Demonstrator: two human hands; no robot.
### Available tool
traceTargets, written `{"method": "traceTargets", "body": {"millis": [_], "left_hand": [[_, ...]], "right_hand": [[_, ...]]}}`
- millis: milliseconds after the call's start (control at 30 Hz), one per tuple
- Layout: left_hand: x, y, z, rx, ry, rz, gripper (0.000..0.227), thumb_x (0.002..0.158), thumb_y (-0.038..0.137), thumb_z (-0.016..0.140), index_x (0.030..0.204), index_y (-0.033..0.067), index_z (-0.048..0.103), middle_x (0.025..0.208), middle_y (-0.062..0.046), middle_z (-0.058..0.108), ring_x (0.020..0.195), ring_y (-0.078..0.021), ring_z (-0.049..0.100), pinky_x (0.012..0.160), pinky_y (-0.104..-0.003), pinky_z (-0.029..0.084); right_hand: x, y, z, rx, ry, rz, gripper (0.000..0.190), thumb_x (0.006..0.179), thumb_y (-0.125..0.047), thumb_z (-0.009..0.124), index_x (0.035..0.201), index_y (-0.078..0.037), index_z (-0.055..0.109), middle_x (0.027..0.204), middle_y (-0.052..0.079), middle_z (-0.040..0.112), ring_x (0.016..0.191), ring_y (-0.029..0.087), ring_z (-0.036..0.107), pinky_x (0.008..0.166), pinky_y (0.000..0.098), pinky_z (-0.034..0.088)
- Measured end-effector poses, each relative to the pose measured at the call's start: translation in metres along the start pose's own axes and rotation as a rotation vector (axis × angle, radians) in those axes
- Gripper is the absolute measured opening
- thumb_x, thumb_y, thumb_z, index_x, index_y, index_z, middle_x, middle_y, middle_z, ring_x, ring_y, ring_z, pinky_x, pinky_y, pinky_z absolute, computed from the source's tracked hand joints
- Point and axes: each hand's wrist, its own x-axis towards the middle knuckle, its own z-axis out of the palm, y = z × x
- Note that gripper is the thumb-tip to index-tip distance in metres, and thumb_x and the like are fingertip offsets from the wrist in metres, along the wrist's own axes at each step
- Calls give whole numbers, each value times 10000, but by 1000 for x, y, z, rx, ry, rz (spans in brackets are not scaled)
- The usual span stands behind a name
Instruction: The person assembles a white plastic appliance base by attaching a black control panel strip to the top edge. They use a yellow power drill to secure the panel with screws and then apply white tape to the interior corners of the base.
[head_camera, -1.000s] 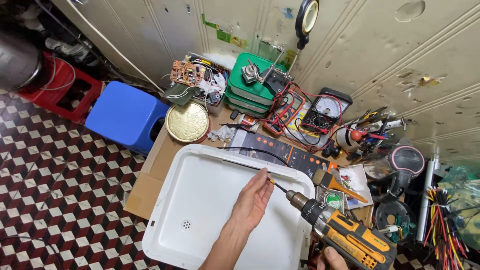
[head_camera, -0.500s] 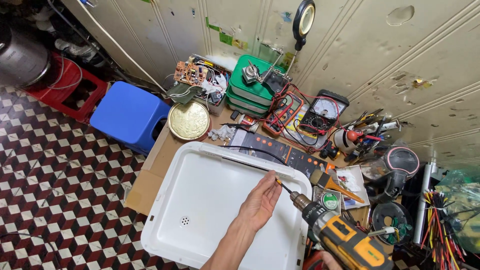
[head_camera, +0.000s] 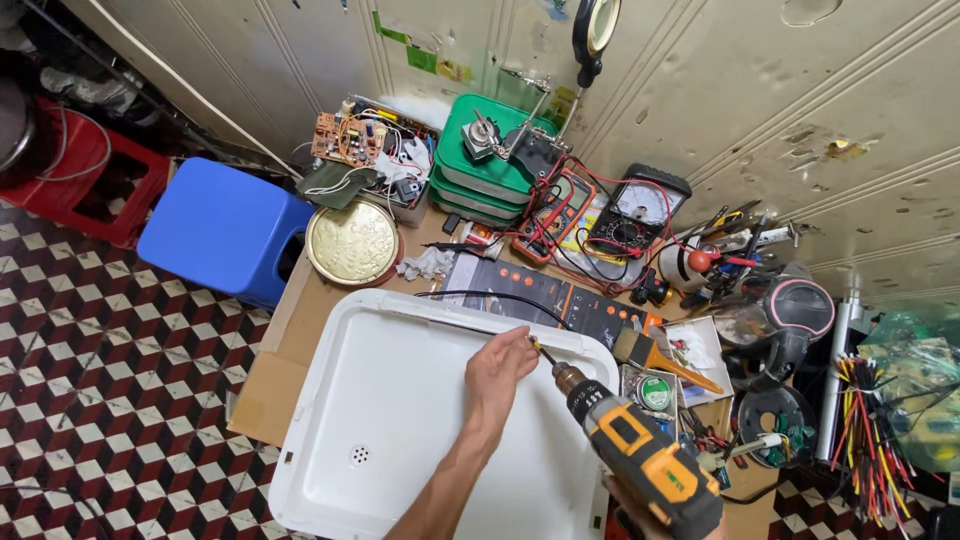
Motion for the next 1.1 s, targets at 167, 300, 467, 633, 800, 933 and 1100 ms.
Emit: {"method": "traceTargets", "body": {"millis": [167, 300, 467, 633, 800, 933, 1100], "left_hand": [[32, 19, -15, 580, -260, 243, 358, 943, 131, 598, 1268, 1, 672, 1088, -98, 770, 1027, -202, 755, 922, -299, 593], [50, 42, -15, 963, -329, 409, 333, 928, 74, 578, 1224, 71, 729, 1101, -115, 761, 1014, -258, 737, 929, -349, 570], [80, 37, -29, 1306, -404, 651, 414, 871, -43, 490, 1085, 115, 807, 1242, -138, 699, 1129, -354, 613, 1023, -447, 469], [94, 20, -37, 1329, -434, 673, 422, 840, -72, 478, 1075, 74, 795, 1240, -144, 714, 1174, -354, 612, 1049, -448, 459], [95, 16, -40, 1258, -398, 679, 384, 846, -77, 474, 1057, 24, 778, 1165, -158, 741, 1151, -343, 640, 1043, -428, 482], [98, 13, -39, 1261, -405, 688, 370, 846, -79, 484, 1053, 11, 777, 1122, -177, 747, 1110, -356, 651, 1020, -438, 490], [99, 9, -43, 1273, -424, 770, 379, 827, -86, 488, 1054, 4, 778, 1110, -185, 753, 1093, -364, 664, 1015, -444, 494]], "right_hand": [[148, -115, -24, -175, -93, -5, 391, 730, -233, 848, 1080, -80, 765, 1054, 56, 798, 909, 159, 760, 825, 317, 599], [195, -160, -33, 55, -151, 344, 412, 757, -196, 828, 1140, -65, 755, 1024, 63, 785, 900, 164, 762, 827, 326, 591], [232, -190, -33, -154, -371, 591, 484, 804, -329, 842, 1242, -168, 712, 977, 44, 808, 834, 194, 694, 812, 360, 576], [232, -166, -18, -44, -401, 377, 461, 792, -280, 813, 1208, -111, 708, 990, 39, 801, 872, 144, 697, 826, 343, 551], [242, -180, -15, -120, -440, 516, 425, 806, -314, 806, 1182, -130, 731, 871, 49, 767, 726, 165, 629, 723, 380, 568], [246, -179, -16, -146, -481, 639, 424, 835, -381, 815, 1196, -180, 718, 791, 53, 706, 645, 200, 550, 641, 431, 534], [249, -164, -11, -166, -454, 475, 436, 780, -351, 809, 1157, -151, 720, 746, 33, 712, 649, 186, 597, 637, 418, 543]]}}
